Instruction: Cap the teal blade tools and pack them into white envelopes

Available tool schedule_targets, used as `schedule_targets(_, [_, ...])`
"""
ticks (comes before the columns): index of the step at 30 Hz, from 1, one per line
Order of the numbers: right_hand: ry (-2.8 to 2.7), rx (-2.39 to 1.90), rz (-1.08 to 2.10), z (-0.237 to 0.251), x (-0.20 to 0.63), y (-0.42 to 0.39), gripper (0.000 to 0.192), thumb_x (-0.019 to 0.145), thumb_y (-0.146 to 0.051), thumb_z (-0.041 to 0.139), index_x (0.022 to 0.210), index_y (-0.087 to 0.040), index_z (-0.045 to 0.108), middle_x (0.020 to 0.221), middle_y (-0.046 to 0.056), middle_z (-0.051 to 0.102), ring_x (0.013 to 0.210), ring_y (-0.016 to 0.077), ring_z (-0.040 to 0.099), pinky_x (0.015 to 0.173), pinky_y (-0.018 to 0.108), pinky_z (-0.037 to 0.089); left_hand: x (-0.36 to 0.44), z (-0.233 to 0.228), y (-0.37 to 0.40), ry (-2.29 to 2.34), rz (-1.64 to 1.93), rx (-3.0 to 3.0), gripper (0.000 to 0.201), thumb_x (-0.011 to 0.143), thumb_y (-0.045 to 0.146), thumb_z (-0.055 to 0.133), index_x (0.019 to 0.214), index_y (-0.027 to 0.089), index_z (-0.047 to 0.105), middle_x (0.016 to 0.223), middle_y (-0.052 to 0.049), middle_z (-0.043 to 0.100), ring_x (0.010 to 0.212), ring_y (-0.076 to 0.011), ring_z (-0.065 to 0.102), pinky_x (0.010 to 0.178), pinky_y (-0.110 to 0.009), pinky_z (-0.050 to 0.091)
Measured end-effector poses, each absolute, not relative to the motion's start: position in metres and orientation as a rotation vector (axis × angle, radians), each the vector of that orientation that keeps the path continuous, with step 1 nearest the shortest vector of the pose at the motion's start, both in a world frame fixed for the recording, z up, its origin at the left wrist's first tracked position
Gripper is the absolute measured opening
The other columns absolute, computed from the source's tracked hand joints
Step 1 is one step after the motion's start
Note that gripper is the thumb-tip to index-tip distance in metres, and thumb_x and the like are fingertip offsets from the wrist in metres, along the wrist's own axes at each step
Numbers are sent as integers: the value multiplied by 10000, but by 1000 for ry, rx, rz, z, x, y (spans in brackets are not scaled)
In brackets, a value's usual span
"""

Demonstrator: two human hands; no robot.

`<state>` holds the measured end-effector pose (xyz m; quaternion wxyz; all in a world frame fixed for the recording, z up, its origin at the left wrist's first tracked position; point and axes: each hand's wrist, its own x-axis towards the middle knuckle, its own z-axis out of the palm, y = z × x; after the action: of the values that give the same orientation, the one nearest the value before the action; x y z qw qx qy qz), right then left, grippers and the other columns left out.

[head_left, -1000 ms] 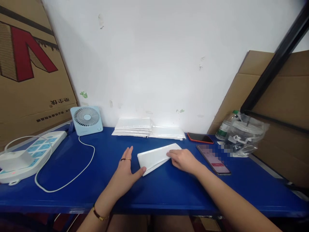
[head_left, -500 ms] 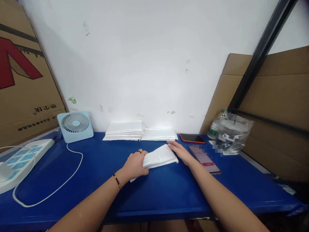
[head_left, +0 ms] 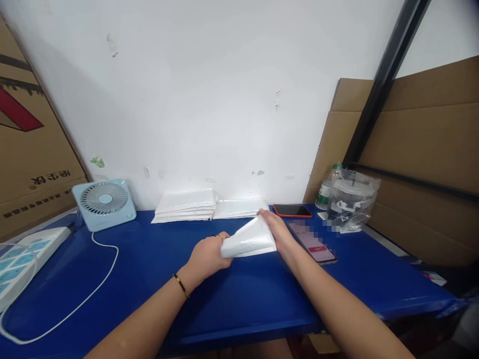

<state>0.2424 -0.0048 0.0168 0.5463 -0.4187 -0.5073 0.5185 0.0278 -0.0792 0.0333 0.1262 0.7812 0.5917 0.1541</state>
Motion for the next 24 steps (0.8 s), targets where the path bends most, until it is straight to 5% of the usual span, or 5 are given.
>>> schedule_targets(6, [-1080,-849,1239,1,247,4,652,863,-526,78,1050,-149,577,940,158,660,916,288,613,718,444,494,26,54,-68,1726,564,2184,345,653,361,590,973,233,566,851,-17,662,760,-209,616,587,-242,384])
schedule_targets(11, [-1093,-749,1309,-1,222,2,538,850,-481,221,1111,-156,561,1091,123,638,1054,285,565,790,447,496,41,99,-62,1884,204,2479,477,581,386,626,1020,208,573,859,-72,662,765,-259,614,570,-274,399])
schedule_targets(18, [-403,-372,1725,1,233,6,303,790,-275,390,960,-145,605,881,54,696,982,198,605,904,358,471,71,162,-69,1930,-301,2697,404,537,369,661,892,191,591,836,-76,666,758,-249,624,621,-310,455])
schedule_targets(24, [-458,-337,1823,7,232,1,398,677,-219,412,1012,-117,601,967,85,682,1002,235,597,884,395,491,42,156,-53,1827,-250,2665,397,549,398,619,893,202,588,863,-66,662,745,-228,614,540,-261,414])
